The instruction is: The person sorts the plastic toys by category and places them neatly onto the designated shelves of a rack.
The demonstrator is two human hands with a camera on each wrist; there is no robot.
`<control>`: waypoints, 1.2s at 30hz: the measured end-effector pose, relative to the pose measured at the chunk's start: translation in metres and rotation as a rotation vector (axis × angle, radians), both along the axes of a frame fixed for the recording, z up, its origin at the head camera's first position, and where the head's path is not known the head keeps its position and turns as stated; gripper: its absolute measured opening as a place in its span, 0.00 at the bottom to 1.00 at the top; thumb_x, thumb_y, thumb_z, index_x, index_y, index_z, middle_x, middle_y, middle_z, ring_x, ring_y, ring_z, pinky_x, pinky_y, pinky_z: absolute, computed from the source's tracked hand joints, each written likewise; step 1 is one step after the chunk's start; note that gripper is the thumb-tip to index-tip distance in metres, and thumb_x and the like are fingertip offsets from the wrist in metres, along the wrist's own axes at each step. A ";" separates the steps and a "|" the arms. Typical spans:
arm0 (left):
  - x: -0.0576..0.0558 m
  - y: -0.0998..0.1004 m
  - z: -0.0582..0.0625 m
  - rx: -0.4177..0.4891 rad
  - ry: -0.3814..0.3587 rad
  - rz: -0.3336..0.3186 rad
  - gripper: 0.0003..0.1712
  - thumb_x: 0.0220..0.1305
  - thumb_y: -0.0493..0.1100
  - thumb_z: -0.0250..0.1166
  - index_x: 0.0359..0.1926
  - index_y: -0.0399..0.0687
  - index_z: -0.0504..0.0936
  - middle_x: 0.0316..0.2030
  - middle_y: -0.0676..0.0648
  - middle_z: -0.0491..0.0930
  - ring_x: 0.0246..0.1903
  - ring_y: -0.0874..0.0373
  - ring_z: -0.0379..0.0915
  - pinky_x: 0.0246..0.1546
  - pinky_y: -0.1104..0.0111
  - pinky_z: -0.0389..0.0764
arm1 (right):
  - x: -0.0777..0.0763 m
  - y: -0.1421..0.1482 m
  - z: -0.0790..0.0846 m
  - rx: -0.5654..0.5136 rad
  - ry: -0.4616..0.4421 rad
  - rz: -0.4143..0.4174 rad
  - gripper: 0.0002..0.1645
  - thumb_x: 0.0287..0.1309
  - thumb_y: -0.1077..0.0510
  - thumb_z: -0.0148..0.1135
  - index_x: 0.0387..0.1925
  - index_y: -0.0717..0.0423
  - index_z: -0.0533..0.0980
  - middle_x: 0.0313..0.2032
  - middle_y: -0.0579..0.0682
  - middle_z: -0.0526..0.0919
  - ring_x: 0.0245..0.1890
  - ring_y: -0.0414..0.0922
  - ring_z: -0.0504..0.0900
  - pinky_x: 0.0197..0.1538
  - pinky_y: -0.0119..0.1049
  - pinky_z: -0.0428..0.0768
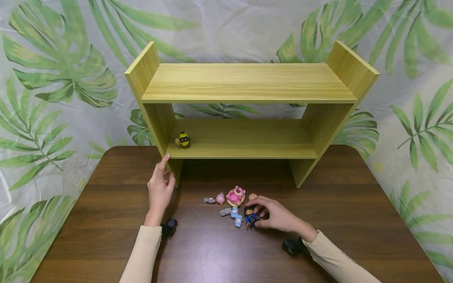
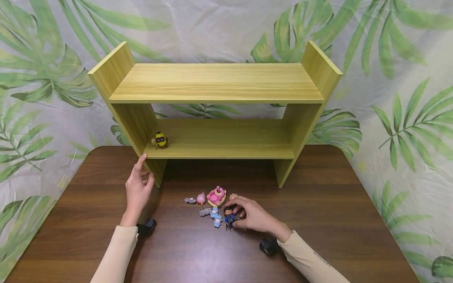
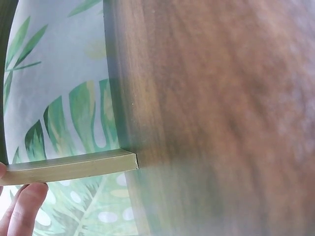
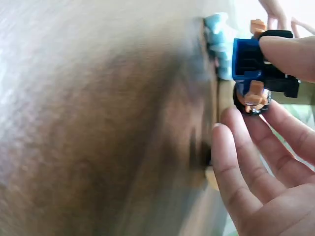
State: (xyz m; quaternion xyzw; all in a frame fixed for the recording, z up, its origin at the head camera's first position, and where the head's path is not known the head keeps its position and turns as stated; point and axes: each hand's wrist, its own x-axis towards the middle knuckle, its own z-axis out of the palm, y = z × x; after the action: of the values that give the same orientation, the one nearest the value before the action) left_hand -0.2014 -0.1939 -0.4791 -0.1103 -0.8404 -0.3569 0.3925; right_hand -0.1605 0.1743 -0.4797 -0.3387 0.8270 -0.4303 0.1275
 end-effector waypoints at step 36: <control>0.001 0.000 0.001 0.000 -0.008 0.002 0.43 0.55 0.22 0.57 0.68 0.59 0.63 0.42 0.40 0.74 0.30 0.45 0.74 0.24 0.58 0.82 | 0.001 -0.030 0.089 -0.302 0.199 0.043 0.28 0.46 0.75 0.69 0.52 0.74 0.72 0.49 0.65 0.75 0.46 0.58 0.80 0.48 0.52 0.78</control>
State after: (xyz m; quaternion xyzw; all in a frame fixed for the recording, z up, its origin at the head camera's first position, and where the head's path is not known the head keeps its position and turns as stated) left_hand -0.2008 -0.1936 -0.4779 -0.1079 -0.8421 -0.3569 0.3898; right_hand -0.1597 0.1442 -0.3909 -0.4124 0.7540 -0.5113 0.0015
